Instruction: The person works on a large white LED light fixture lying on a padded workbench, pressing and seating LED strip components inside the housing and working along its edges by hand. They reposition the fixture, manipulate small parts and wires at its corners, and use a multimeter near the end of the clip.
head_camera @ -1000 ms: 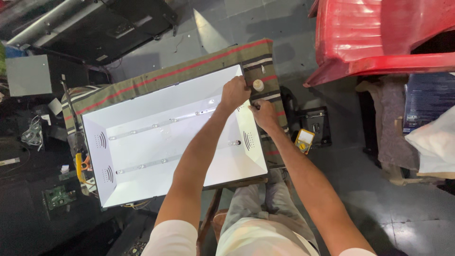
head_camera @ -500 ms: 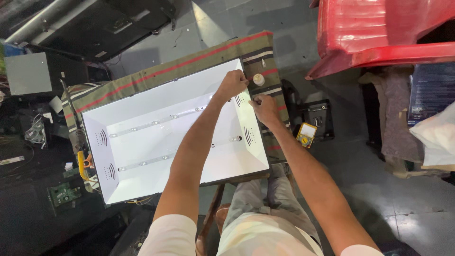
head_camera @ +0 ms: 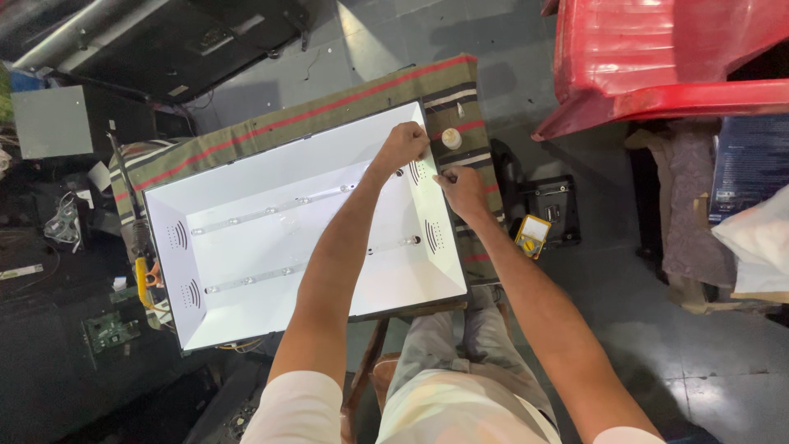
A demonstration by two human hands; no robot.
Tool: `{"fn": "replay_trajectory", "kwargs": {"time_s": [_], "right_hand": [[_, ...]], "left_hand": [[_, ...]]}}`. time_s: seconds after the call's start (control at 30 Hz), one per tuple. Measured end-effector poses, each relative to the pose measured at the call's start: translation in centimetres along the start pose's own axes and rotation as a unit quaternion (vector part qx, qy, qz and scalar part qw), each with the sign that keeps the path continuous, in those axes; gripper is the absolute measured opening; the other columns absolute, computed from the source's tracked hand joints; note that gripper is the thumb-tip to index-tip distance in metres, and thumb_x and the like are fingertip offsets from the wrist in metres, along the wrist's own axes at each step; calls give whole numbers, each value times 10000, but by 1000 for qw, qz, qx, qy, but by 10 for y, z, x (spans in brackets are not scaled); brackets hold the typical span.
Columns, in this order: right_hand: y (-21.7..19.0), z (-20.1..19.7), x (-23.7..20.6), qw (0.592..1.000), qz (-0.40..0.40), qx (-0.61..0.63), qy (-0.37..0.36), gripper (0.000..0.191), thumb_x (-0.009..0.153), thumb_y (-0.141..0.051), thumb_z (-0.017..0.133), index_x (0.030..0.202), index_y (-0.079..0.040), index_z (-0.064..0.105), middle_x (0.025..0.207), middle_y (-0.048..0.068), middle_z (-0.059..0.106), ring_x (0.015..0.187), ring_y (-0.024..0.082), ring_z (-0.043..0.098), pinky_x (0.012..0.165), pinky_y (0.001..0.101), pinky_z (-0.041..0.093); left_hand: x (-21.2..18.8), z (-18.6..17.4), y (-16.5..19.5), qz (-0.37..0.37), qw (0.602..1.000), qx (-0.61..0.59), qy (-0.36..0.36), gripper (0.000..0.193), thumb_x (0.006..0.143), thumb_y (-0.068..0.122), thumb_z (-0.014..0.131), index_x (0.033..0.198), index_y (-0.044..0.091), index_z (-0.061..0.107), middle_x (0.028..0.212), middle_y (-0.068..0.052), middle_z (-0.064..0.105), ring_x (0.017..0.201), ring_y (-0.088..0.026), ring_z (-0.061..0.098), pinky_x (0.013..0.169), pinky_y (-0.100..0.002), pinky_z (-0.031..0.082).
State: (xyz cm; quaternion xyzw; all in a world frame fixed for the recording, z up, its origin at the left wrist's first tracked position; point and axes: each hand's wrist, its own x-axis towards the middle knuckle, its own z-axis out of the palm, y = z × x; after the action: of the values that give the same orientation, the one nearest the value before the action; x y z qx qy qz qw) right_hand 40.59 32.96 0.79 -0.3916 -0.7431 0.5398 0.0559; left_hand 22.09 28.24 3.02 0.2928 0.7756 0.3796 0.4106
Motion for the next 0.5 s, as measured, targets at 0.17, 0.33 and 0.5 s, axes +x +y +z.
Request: {"fn": "replay_trajectory", "kwargs": {"time_s": [0.17,0.33,0.5], "right_hand": [[-1,-1,-3,999,20,34,3,290,873,-251,809,908,30,747,705,113,716,578,192,630,575,345,493],[-2,-2,-6,999,20,42,15,305,861,-249,820,903,42,741,705,108,711,581,179,624,572,335,492],[2,3,-8,997,-26,32,58,314,856,-247,836,892,47,728,745,135,723,628,191,673,604,331,520]], "left_hand": [[-3,-1,0,4,1000,-27,5,193,870,120,644,815,-64,657,692,-135,698,587,-177,704,550,-326,573],[-6,0,2,-13,998,-61,22,233,917,149,622,848,-71,656,710,-124,701,617,-173,711,574,-313,584],[-10,4,-4,6,988,-149,46,214,979,137,606,932,-66,656,750,-104,693,620,-152,684,570,-309,574]]}}
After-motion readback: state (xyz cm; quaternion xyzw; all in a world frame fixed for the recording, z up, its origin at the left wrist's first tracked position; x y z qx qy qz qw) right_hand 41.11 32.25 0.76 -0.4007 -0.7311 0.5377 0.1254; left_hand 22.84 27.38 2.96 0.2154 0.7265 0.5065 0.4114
